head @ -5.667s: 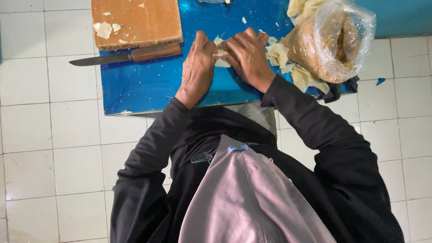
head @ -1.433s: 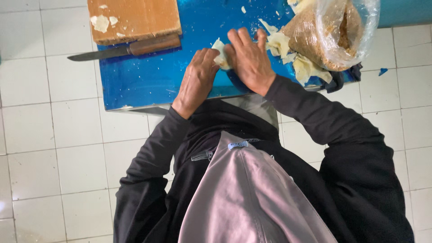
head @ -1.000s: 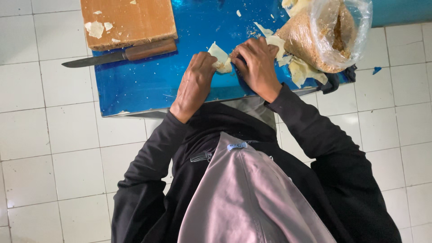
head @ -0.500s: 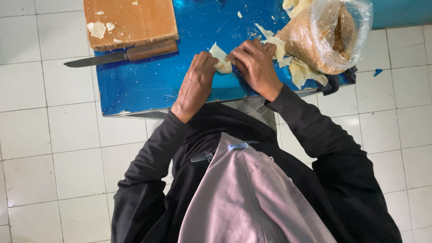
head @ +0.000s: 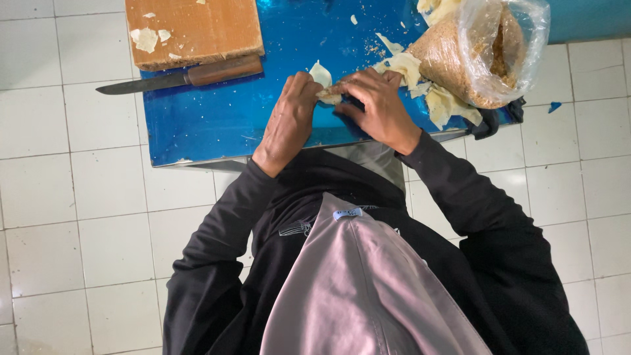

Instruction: The person takes thin pale dough sheets from a blue work table, places a portion of brown filling taken from a large open plastic bag onto a sheet, and folds the sheet over the filling by hand, setting the finished wrap aside and repeating with more sheets.

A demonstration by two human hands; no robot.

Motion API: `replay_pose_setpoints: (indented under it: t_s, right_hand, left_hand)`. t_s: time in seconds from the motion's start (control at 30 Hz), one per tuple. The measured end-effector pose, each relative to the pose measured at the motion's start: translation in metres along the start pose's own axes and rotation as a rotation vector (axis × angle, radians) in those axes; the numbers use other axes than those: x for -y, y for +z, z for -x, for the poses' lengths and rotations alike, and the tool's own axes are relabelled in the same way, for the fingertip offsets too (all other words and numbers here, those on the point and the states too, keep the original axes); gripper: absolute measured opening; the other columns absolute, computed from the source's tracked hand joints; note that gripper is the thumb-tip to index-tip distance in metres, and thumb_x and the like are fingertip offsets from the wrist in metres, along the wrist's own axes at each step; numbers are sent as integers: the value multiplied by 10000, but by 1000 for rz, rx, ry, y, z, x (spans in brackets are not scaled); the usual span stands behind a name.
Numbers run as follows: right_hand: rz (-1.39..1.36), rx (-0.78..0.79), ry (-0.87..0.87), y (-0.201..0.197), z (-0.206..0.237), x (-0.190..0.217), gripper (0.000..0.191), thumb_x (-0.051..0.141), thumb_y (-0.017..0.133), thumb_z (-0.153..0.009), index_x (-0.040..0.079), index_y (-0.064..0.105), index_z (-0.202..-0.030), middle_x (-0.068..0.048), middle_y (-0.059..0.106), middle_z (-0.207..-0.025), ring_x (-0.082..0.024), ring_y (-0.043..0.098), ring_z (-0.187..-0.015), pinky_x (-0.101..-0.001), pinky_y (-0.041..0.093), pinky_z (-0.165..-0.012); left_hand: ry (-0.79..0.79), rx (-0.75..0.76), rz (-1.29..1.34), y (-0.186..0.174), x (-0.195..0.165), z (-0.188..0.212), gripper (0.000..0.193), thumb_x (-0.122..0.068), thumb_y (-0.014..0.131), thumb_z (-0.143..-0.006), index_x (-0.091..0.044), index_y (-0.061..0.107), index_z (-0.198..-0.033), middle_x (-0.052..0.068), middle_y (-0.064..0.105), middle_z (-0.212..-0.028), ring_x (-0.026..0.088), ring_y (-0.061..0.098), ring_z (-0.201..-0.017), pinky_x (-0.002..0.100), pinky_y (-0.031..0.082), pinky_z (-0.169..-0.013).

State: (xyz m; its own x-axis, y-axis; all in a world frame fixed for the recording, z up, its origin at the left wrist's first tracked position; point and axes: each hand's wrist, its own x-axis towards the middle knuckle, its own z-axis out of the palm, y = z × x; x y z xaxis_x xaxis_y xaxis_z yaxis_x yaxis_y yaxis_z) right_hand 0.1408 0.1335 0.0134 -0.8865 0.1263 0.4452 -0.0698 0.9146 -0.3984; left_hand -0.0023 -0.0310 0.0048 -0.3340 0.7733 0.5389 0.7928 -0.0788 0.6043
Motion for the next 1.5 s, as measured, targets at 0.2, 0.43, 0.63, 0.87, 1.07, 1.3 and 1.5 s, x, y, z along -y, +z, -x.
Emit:
replay_pose_setpoints:
  t_s: [0.2,0.43,0.63,0.87,1.07,1.3,1.5]
  right_hand:
    - [132,-5,-26,4,-2,-7,206,239,780,-983,72,711,-1082,-47,648,-1055,-235,571,-994,-416,295,-851]
    - [173,20,-17,12,-18,-18,120,223,670,-1074,126,703,-1012,1,615,-954,-214,551,-935,-432,266,-839]
    - [286,-10,-15,18,-21,-12,120,208,676,-1032,106,651,-974,-74,587,-902,-260,534,-907,-428,271,-809]
    - [60,-99,-39,19,-13,-5,78,148,710,-1064,87,678,-1099,-41,674,-1080,-237,581,-1015,-417,331,-906]
    - [195,-75,-131,17,-9,-4,129,184,765,-1000,93,683,-1039,-29,677,-1031,-222,577,-979,-418,317,-882]
    - [79,-25,-51,17,-16,-12,179,219,785,-1018,87,693,-1094,-33,639,-993,-225,553,-957,-404,317,-891]
    - [157,-82,-142,15,-13,-5,127,222,807,-964,143,714,-1001,15,666,-972,-197,567,-919,-419,289,-857]
  left_hand:
    - [37,-8,-6,0,2,-2,242,128,610,-873,30,628,-1094,160,553,-1079,354,570,-1027,430,494,-882]
    - [21,3,38,-4,-1,-6,224,60,683,-840,21,634,-1055,164,544,-1043,361,563,-985,427,486,-845]
    - [-15,-17,12,-2,2,-10,138,63,669,-882,-9,650,-998,151,559,-1007,350,574,-970,423,486,-819]
    - [-40,-71,-12,7,14,-17,72,-18,658,-962,-7,592,-936,138,575,-954,365,581,-905,462,477,-779]
    - [21,-24,-8,-1,10,-15,94,56,663,-896,-10,614,-940,165,568,-1015,397,607,-954,472,487,-792]
    - [-58,13,104,-5,6,-13,123,54,746,-911,41,640,-972,186,511,-1084,398,620,-967,464,500,-775]
    - [-77,18,93,-3,14,-16,118,94,714,-902,25,638,-961,183,530,-1162,391,661,-888,445,511,-689]
